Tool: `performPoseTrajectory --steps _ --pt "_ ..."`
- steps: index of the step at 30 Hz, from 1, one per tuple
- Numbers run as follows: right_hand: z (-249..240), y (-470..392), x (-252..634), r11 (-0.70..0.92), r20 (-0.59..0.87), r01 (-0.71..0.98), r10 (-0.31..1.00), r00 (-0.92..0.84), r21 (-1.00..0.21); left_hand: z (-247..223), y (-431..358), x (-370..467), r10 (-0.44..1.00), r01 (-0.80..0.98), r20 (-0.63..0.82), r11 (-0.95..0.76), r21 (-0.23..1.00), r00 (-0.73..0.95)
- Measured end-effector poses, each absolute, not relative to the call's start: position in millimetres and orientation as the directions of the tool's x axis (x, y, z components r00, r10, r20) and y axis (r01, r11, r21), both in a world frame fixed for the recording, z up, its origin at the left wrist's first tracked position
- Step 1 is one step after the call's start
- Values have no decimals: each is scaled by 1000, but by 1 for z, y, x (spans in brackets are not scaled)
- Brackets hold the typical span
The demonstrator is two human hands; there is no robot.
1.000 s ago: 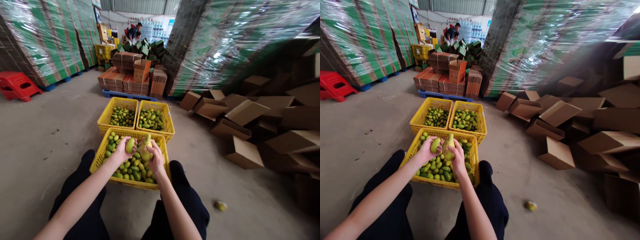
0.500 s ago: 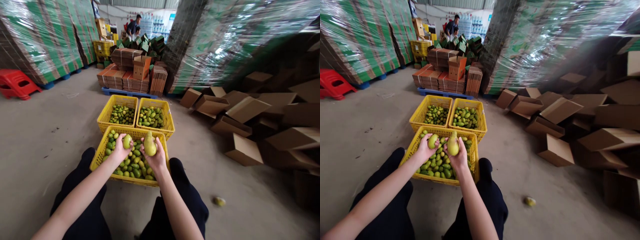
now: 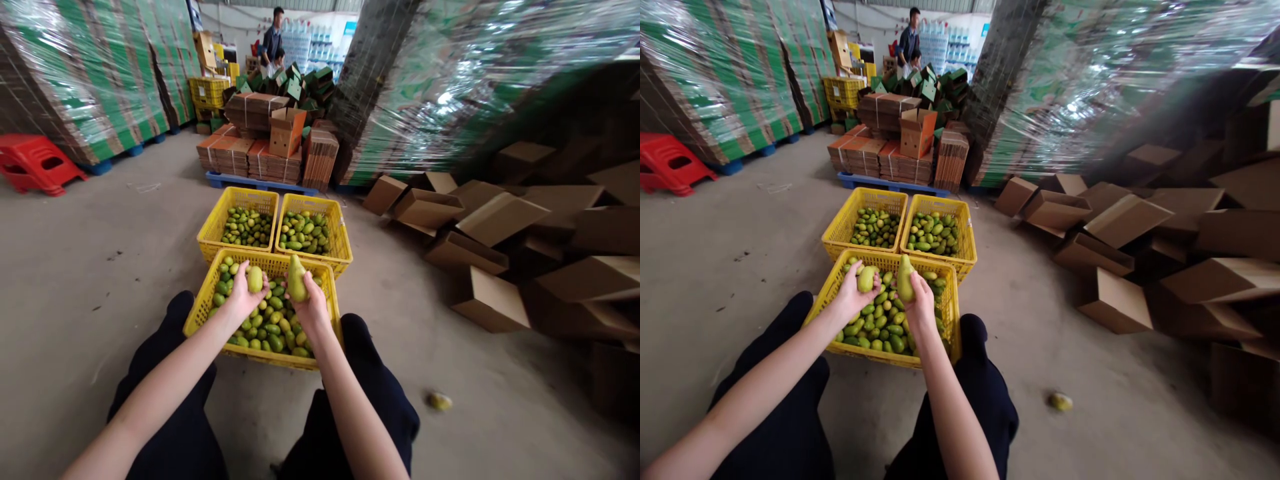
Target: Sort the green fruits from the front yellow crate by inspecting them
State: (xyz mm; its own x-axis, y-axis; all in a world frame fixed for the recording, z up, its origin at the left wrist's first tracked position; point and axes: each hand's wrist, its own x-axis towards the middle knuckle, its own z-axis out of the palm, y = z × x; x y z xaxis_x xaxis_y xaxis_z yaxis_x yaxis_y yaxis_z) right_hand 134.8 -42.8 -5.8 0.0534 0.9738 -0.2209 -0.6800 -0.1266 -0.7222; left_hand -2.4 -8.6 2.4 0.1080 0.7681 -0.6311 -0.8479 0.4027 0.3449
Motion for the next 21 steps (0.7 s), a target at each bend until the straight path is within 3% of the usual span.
performPoseTrajectory --steps 4,10,14,21 --pt "-8 -41 134 -158 -235 -726 972 4 -669 9 -10 -4 804 -867 -591 337 367 63" --pt "-7 -44 136 -213 -263 -736 964 -49 -643 16 -11 -4 850 -866 -478 398 304 222" --pt "-4 -48 138 -224 -204 -741 972 -119 -633 18 -12 -5 832 -849 -509 421 319 221" --pt "0 -52 136 -198 -75 -669 975 -207 -716 16 -14 -7 869 -720 -456 442 536 194"
